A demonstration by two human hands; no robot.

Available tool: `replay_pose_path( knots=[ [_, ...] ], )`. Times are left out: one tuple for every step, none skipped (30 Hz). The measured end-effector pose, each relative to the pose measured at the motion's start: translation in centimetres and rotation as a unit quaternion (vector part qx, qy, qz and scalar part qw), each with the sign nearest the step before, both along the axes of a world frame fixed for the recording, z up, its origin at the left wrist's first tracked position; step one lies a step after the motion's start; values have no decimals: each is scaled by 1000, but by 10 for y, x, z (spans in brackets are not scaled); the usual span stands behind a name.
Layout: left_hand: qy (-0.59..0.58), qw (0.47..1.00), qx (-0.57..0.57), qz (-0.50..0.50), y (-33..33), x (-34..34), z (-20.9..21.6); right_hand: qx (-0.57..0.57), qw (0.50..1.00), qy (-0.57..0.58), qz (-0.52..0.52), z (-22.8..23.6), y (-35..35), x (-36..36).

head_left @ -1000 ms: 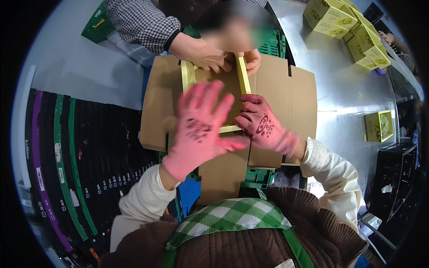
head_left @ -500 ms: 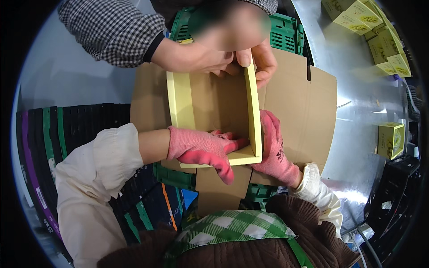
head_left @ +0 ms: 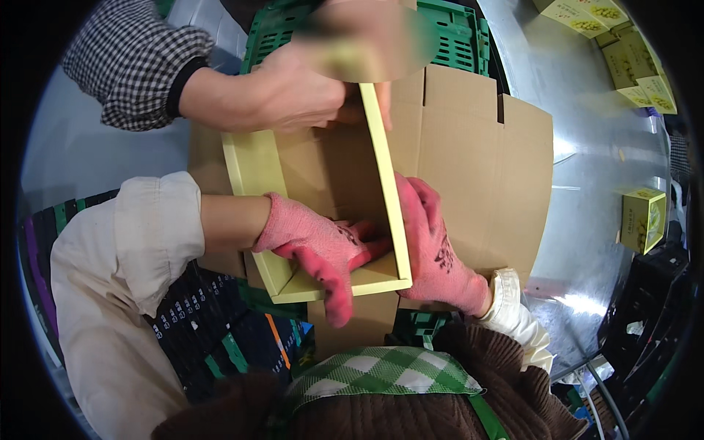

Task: The person folds flat cardboard pieces into rectangular boxes by hand, aligning edges and tucking flaps to form the structure. Completed boxes are handed off to a coworker across the table.

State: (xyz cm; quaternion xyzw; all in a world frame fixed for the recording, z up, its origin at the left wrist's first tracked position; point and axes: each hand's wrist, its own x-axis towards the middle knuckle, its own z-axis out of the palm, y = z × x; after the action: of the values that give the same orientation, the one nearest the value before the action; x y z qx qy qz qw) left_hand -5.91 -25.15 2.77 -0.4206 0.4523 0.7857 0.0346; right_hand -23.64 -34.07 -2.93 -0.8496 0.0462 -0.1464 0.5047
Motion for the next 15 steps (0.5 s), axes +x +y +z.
replay_pose_path(
  knots=[
    [-19,995,-91,20,11,-1,-3,-2,1000,10,11,4,-2,4],
    [-40,988,-146,27,16,-3,-3,-4,1000,23,18,6,-3,3],
    [-61,977,-204,24,13,-3,-1,-9,999,37,15,8,-6,2],
    [-84,970,-226,10,8,-4,1,-14,999,50,14,10,-9,2],
    [-106,963,-248,-3,5,-4,5,9,998,69,2,14,-9,-1],
    [-172,942,-287,15,12,-8,19,2,998,67,2,30,-13,-7],
    [-260,867,-420,60,27,-16,33,15,999,-17,26,49,-20,-8],
    [-338,765,-537,108,42,-25,41,31,993,-97,53,64,-28,-6],
    [-403,675,-607,116,57,-32,48,43,988,-128,75,80,-27,0],
    [-431,600,-655,161,78,-42,43,54,981,-160,95,95,-27,6],
    [-408,578,-664,243,101,-47,39,32,981,-89,167,105,-22,20],
    [-380,547,-673,321,123,-50,35,4,972,-19,234,111,-15,32],
    [-419,503,-641,399,140,-52,13,-101,956,69,268,111,-4,39],
    [-446,461,-602,475,155,-55,-3,-138,926,148,317,111,6,45],
    [-390,453,-514,615,159,-62,-22,-175,885,222,371,104,19,56]
  ],
)
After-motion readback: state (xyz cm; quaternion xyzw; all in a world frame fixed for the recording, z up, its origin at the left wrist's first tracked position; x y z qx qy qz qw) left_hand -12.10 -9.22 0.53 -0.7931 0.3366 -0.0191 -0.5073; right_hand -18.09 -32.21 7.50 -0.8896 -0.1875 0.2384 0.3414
